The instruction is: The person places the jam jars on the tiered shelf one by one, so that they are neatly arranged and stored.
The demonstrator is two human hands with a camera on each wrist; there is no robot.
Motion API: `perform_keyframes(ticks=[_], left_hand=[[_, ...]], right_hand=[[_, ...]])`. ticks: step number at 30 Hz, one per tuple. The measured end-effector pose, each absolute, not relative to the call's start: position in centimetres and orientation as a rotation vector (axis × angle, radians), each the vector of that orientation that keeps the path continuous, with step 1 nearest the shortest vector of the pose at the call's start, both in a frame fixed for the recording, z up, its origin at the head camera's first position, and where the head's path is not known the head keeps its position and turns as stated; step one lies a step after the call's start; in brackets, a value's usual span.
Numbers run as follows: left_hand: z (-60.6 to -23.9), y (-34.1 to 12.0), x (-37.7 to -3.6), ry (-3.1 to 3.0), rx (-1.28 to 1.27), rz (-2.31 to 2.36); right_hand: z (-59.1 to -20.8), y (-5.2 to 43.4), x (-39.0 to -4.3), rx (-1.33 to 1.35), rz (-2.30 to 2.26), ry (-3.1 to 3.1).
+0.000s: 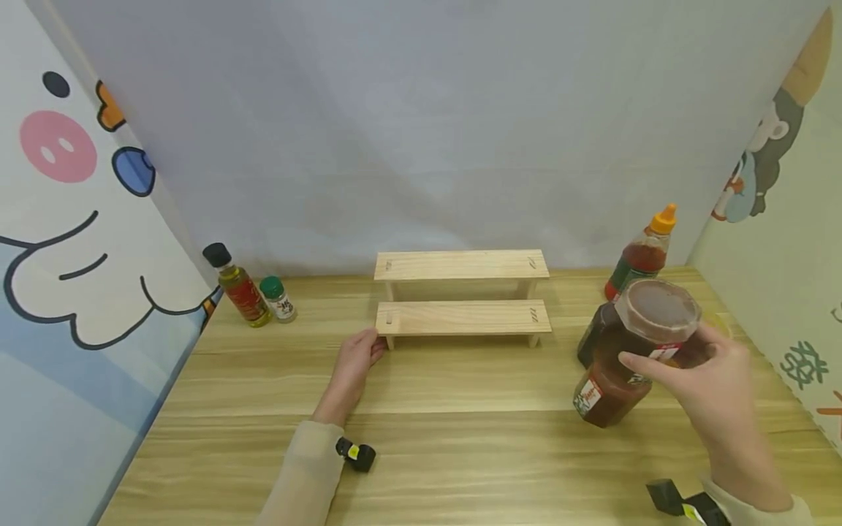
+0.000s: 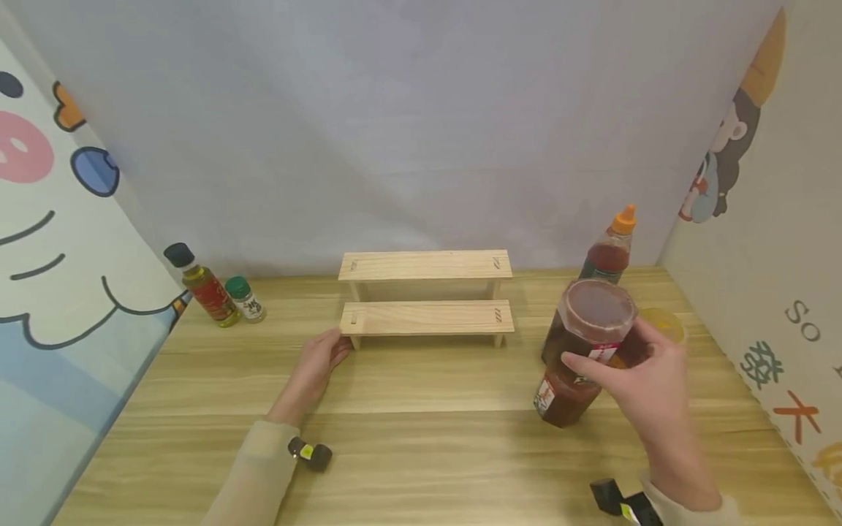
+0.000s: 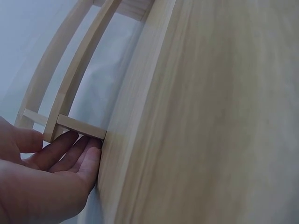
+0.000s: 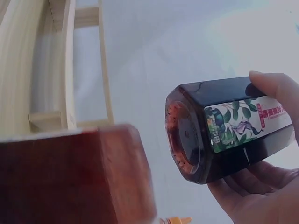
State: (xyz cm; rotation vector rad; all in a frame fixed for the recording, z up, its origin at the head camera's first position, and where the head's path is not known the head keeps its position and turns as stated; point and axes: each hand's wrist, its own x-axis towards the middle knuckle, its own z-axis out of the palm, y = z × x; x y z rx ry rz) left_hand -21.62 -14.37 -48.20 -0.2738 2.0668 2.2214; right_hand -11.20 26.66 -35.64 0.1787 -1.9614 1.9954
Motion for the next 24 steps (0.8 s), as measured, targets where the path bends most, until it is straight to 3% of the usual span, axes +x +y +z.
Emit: perform_keyframes(ticks=[24], left_hand=[[-48.2, -14.3, -21.5, 2.054, -0.273, 2.243]], right_hand=[[-37.1, 21.1, -15.5, 0.180, 1.734, -2.248]])
